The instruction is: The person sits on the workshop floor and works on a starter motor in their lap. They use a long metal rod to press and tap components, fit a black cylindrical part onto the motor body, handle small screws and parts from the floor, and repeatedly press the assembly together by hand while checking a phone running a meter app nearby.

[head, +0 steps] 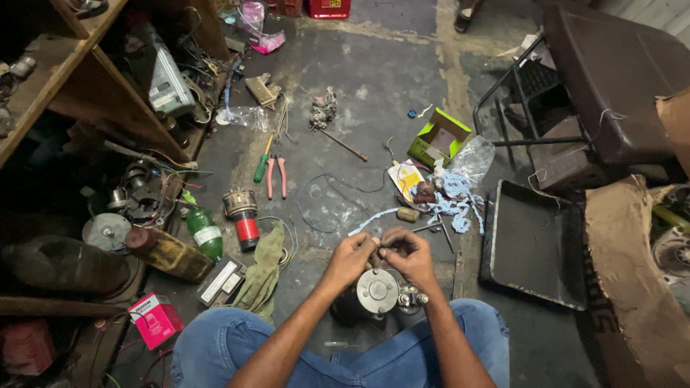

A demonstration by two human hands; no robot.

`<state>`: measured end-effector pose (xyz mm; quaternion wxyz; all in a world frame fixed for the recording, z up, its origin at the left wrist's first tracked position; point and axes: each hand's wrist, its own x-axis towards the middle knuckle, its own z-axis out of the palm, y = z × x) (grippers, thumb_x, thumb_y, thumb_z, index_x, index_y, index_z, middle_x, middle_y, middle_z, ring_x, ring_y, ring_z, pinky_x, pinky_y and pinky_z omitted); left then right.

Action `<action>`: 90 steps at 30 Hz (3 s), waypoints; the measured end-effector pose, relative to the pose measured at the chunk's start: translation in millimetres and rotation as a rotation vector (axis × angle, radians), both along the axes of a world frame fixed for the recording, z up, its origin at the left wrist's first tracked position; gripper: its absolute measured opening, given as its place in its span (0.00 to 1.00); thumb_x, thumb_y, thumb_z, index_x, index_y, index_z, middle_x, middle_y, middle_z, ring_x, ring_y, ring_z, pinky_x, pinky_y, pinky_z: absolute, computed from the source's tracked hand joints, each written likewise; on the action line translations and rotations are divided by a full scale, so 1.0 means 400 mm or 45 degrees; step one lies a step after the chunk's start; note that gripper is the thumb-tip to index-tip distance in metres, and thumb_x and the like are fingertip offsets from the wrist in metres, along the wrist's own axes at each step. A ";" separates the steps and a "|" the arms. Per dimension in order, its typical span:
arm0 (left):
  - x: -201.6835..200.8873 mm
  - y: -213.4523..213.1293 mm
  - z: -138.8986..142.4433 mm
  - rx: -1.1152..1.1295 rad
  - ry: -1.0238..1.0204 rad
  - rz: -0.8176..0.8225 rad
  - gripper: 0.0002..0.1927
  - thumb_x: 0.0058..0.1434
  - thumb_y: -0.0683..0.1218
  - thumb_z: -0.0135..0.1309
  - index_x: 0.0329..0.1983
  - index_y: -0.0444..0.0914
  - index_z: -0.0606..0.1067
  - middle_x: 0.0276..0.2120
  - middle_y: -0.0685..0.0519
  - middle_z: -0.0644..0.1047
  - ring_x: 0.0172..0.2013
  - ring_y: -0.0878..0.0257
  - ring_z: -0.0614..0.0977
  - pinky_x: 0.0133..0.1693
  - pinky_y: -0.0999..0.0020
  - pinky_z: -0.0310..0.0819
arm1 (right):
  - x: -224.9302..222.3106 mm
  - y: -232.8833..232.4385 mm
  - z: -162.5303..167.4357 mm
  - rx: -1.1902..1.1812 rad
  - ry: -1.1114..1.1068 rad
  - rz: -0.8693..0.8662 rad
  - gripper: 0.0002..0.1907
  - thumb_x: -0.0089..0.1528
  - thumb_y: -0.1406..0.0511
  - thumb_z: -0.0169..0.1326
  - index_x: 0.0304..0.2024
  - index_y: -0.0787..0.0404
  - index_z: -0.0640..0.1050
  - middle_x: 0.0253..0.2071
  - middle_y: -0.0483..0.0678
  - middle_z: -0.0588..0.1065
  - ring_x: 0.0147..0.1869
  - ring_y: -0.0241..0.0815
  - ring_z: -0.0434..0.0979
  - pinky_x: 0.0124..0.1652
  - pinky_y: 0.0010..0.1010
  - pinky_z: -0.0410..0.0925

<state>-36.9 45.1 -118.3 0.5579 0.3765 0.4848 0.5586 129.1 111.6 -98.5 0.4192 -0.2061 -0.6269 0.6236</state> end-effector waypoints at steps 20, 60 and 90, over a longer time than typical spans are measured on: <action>-0.001 -0.003 0.020 0.015 -0.034 0.002 0.06 0.66 0.45 0.51 0.36 0.37 0.74 0.25 0.55 0.79 0.23 0.72 0.78 0.24 0.76 0.70 | -0.006 -0.002 0.011 -0.035 0.031 0.038 0.09 0.58 0.79 0.60 0.40 0.68 0.76 0.44 0.51 0.74 0.49 0.38 0.75 0.50 0.28 0.70; -0.040 -0.055 0.132 -0.074 -0.114 -0.116 0.15 0.71 0.56 0.47 0.45 0.40 0.73 0.30 0.55 0.78 0.30 0.70 0.80 0.33 0.73 0.73 | 0.094 -0.017 -0.014 -0.680 0.172 -0.326 0.08 0.60 0.72 0.54 0.43 0.61 0.77 0.33 0.49 0.78 0.30 0.40 0.79 0.32 0.32 0.74; 0.292 -0.042 0.214 0.413 2.988 -1.274 0.13 0.63 0.50 0.53 0.42 0.41 0.84 0.39 0.45 0.83 0.37 0.43 0.83 0.33 0.41 0.74 | 0.058 -0.247 0.028 0.236 -0.721 -0.166 0.30 0.59 0.61 0.64 0.62 0.61 0.73 0.64 0.55 0.71 0.68 0.47 0.68 0.64 0.40 0.62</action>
